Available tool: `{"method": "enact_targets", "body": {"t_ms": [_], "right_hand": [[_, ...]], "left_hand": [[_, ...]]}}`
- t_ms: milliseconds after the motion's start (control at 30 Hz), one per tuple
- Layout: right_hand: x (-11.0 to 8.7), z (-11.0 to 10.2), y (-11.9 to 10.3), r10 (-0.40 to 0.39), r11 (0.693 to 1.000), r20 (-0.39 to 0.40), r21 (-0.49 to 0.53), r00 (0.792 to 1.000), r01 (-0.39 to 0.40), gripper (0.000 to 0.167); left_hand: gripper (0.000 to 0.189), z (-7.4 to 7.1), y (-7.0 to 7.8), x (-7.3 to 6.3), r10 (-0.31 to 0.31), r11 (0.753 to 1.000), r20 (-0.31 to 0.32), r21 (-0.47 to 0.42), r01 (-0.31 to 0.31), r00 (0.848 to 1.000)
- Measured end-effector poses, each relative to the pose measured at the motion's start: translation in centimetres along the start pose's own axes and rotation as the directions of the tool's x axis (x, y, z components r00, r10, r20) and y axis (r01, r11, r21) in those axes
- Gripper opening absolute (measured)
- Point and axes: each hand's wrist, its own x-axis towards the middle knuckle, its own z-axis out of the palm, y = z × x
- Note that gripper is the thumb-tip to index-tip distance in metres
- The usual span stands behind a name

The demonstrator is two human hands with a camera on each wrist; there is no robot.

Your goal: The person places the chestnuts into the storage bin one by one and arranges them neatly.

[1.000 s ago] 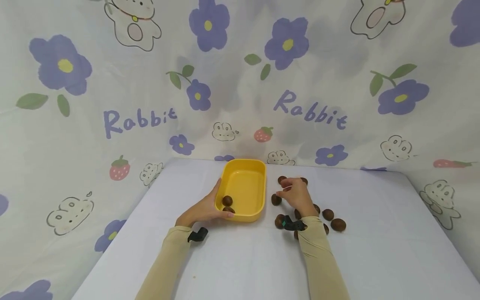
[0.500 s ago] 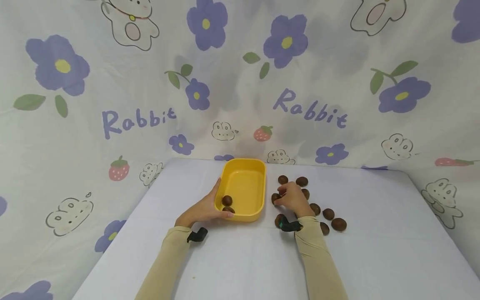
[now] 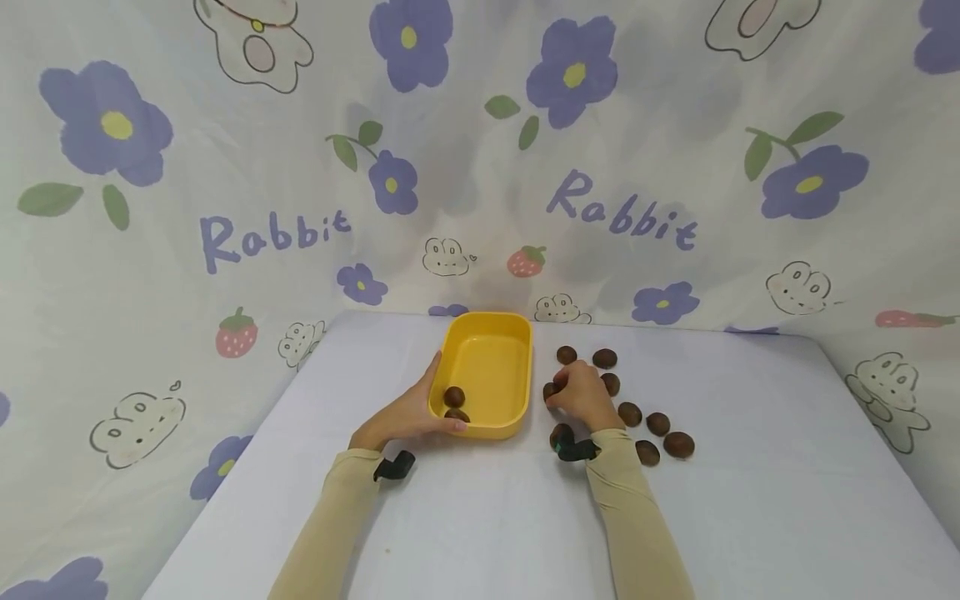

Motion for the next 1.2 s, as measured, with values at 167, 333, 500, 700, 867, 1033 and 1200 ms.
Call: {"method": "enact_targets", "body": {"t_ms": [167, 333, 500, 700, 867, 1033, 1200], "right_hand": [[0.0, 0.1, -0.2, 0.026, 1.0, 0.003, -0.004, 1.0, -0.026, 0.043], [-0.1, -0.5, -0.4, 0.047, 0.998, 0.007, 0.048, 0.999, -0.047, 0.046], [-0.4, -1.5, -0.7, 0.043, 0.99, 0.004, 0.133, 0.999, -0.043, 0.047], [-0.6, -2.1, -1.0, 0.05, 0.976, -0.029, 0.214, 0.998, -0.042, 0.052], [-0.9, -2.5, -1.4, 0.008, 0.953, -0.073, 0.304, 0.997, 0.014, 0.052], [-1.4, -2.7, -2.2, -0.018, 0.929, -0.096, 0.367, 0.995, 0.052, 0.049], [-1.9, -2.6, -3.1, -0.073, 0.9, -0.104, 0.421, 0.992, 0.11, 0.044]], "left_hand": [[0.145, -0.1, 0.0, 0.0, 0.012, 1.0, 0.004, 0.005, -0.012, 1.0], [0.146, -0.1, 0.0, 0.0, 0.017, 1.0, 0.003, 0.009, -0.017, 1.0], [0.144, -0.1, 0.0, 0.0, 0.016, 1.0, -0.002, 0.0, -0.016, 1.0], [0.145, -0.1, 0.3, -0.2, -0.024, 1.0, 0.001, 0.002, 0.023, 1.0], [0.146, -0.2, 0.3, -0.3, -0.053, 0.999, 0.007, 0.006, 0.053, 0.999], [0.146, -0.2, 0.4, -0.3, -0.055, 0.998, 0.007, 0.008, 0.055, 0.998], [0.146, -0.2, 0.3, -0.3, -0.031, 1.0, -0.002, 0.002, 0.031, 1.0]]}}
